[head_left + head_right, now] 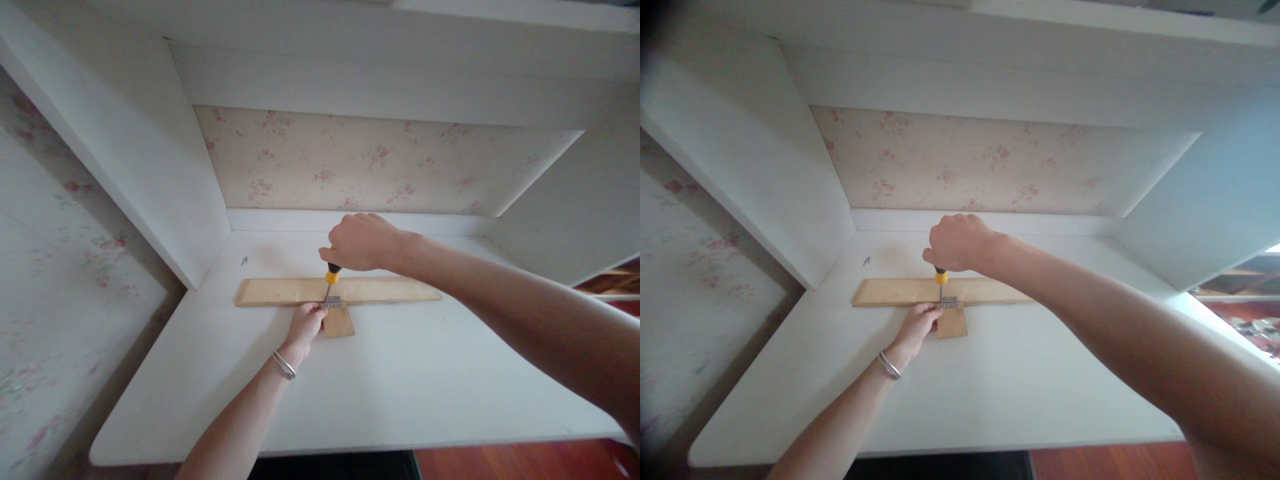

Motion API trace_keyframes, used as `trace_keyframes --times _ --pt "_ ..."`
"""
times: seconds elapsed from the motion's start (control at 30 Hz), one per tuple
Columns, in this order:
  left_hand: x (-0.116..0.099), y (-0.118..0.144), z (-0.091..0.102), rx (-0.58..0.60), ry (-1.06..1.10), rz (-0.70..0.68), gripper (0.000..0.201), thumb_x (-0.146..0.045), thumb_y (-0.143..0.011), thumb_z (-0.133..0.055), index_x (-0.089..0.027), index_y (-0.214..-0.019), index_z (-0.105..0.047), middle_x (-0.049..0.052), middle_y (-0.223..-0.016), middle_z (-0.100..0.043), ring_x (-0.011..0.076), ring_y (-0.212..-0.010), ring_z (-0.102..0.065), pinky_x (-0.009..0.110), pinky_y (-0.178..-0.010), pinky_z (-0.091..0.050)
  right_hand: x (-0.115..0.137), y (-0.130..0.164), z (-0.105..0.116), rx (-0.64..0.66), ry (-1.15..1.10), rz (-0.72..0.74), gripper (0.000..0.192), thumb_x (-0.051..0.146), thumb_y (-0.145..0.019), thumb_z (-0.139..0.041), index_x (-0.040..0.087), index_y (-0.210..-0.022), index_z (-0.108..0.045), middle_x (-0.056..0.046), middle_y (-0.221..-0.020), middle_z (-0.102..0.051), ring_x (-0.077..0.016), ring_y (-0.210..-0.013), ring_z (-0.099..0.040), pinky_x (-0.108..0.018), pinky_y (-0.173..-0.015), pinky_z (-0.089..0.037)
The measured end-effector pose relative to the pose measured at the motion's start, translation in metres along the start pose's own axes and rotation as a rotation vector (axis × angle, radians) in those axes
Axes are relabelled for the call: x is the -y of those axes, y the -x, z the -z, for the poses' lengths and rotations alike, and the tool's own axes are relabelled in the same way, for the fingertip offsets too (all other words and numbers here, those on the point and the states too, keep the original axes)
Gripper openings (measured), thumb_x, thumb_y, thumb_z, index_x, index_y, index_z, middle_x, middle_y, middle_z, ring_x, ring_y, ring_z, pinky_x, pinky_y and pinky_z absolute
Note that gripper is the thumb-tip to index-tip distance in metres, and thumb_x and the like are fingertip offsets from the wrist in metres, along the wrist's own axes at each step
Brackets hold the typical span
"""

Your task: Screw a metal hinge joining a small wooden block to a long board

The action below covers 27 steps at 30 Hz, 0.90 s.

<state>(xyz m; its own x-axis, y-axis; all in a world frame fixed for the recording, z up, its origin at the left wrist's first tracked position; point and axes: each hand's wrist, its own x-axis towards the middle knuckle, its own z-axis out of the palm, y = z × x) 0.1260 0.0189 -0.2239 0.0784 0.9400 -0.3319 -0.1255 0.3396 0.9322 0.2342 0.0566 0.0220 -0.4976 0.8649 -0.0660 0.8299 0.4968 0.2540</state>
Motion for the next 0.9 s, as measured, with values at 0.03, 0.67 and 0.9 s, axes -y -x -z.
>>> trace_keyframes --times 0.03,0.67,0.9 --pt "0.000 -0.001 0.000 -0.006 -0.008 -0.001 0.016 -0.029 -0.066 -0.063 -0.013 -0.071 -0.063 0.007 -0.074 -0.067 0.0163 -0.068 -0.062 0.024 -0.057 -0.045 -0.001 0.004 0.000 -0.030 0.007 -0.023 0.050 0.050 -0.083 -0.037 0.014 -0.088 -0.071 -0.020 -0.085 -0.066 -0.0310 -0.080 -0.060 -0.035 -0.063 -0.040" --pt "0.008 0.006 -0.001 -0.044 -0.146 -0.148 0.027 -0.039 -0.075 -0.060 -0.015 -0.089 -0.063 0.008 -0.085 -0.068 0.0175 -0.077 -0.062 0.022 -0.060 -0.042 -0.038 0.153 -0.161 -0.470 -1.287 -0.952 0.035 0.053 -0.078 -0.048 0.023 -0.062 -0.056 -0.001 -0.046 -0.050 -0.0172 -0.040 -0.046 -0.031 -0.040 -0.037" --pt "0.004 0.008 -0.004 -0.088 -0.106 -0.132 0.019 -0.029 -0.076 -0.062 -0.015 -0.089 -0.062 0.010 -0.092 -0.068 0.0192 -0.085 -0.064 0.026 -0.072 -0.046 -0.020 0.176 -0.211 -0.474 -1.396 -1.012 0.036 0.052 -0.077 -0.050 0.024 -0.055 -0.052 -0.001 -0.045 -0.048 -0.0169 -0.040 -0.044 -0.031 -0.039 -0.035"
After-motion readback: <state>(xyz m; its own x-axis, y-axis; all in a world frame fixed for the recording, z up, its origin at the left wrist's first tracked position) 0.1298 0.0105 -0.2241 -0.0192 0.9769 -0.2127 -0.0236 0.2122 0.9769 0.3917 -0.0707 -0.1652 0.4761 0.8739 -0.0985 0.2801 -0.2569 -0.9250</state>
